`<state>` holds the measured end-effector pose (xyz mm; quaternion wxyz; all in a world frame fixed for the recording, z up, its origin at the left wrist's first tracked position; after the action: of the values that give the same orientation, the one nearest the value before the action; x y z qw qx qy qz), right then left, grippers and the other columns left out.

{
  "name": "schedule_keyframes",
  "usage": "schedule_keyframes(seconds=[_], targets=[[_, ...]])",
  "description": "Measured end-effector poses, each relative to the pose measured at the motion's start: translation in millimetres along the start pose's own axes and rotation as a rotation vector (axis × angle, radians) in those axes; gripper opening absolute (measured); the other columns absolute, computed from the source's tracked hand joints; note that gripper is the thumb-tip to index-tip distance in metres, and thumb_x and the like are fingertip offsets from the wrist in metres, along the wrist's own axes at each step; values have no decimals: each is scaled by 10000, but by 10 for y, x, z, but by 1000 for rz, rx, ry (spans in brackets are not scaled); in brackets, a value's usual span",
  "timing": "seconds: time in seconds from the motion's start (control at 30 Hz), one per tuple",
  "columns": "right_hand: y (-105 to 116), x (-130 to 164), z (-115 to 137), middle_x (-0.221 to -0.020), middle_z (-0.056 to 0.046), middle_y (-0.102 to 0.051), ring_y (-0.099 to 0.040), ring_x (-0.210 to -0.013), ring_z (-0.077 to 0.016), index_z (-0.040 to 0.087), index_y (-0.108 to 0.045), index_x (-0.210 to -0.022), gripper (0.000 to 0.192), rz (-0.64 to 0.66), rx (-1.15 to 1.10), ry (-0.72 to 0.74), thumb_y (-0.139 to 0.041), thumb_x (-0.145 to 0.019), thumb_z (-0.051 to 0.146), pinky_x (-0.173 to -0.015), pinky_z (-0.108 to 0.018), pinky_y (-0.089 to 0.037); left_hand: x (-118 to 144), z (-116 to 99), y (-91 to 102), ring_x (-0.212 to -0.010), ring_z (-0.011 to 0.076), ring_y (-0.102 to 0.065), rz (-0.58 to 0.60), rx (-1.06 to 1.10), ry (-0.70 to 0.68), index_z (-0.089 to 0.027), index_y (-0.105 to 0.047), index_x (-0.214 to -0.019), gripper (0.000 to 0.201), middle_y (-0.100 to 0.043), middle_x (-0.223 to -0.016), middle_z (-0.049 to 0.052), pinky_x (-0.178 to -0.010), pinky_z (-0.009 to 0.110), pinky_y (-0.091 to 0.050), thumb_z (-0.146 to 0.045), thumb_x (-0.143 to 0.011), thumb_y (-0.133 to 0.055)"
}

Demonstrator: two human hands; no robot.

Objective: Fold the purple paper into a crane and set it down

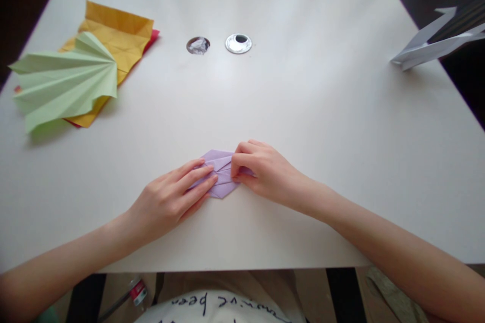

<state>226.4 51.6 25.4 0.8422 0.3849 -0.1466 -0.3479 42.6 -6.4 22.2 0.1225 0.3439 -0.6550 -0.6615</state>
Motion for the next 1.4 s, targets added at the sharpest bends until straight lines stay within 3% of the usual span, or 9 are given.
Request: schedule_keyframes(seconds=[0.27, 0.37, 0.47, 0.57, 0.67, 0.77, 1.07, 1.4], targets=[[129, 11, -65, -730, -28, -607, -527, -733, -140, 175, -612, -662, 140, 114, -23, -38, -572, -767, 92, -656, -247, -434, -14, -10, 11, -1137, 265, -537, 12, -5, 2, -115, -595, -1111, 269, -616, -1170, 92, -871, 367, -538, -173, -856, -529], [159, 19, -34, -723, -29, -615, -546, -721, -137, 174, -613, -690, 96, 85, -60, -1, -591, -780, 150, -645, -250, -455, -28, -12, 25, -1121, 267, -552, 10, 0, 2, -107, -603, -1096, 261, -620, -1166, 98, -859, 363, -546, -191, -865, -517], [152, 39, 32, -793, -49, -645, -579, -749, -134, 165, -628, -801, 72, -53, -73, 98, -582, -816, 219, -660, -258, -484, -35, -10, 40, -1112, 266, -561, 5, 5, 2, -101, -604, -1097, 267, -622, -1165, 101, -865, 364, -544, -206, -869, -511], [72, 72, 115, -963, -64, -682, -609, -901, -155, 162, -627, -953, 140, -149, 51, 289, -573, -827, 189, -791, -309, -497, -37, -11, 39, -1127, 266, -552, 17, -2, -4, -99, -590, -1122, 284, -615, -1178, 104, -882, 368, -536, -207, -871, -507], [-26, 93, 159, -1073, -66, -677, -609, -1007, -175, 142, -591, -1074, 243, -156, 220, 427, -563, -834, 169, -846, -342, -499, -40, -12, 35, -1135, 261, -547, 18, -5, -6, -97, -582, -1130, 289, -618, -1173, 107, -883, 362, -536, -206, -877, -497], [-58, 94, 181, -1076, -60, -679, -622, -1005, -172, 136, -608, -1038, 204, -164, 337, 483, -538, -847, 153, -827, -336, -519, -45, -3, 41, -1124, 260, -557, 9, 7, -2, -93, -588, -1119, 284, -632, -1149, 103, -881, 362, -538, -206, -875, -499], [-66, 119, 217, -1052, -54, -687, -621, -1016, -173, 116, -626, -1014, 199, -173, 415, 467, -506, -856, 119, -814, -325, -544, -39, 83, 129, -1179, 240, -521, 90, 146, -5, -136, -616, -1068, 250, -594, -1220, 86, -921, 349, -518, -229, -874, -489], [-54, 110, 242, -1015, -50, -700, -636, -988, -169, 120, -634, -1005, 197, -183, 401, 446, -499, -861, 121, -782, -311, -555, -14, 186, 226, -1135, 209, -552, 137, 224, 50, -197, -691, -864, 211, -619, -1190, 35, -934, 364, -500, -238, -877, -484]])
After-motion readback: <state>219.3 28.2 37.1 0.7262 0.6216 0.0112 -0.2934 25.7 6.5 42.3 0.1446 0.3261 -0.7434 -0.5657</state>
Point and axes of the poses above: each hand's wrist, its own x-axis away from the middle knuckle, its own y-axis out of the back of the hand, z = x × y, the point moved 3 cm from there along -x, towards the middle knuckle
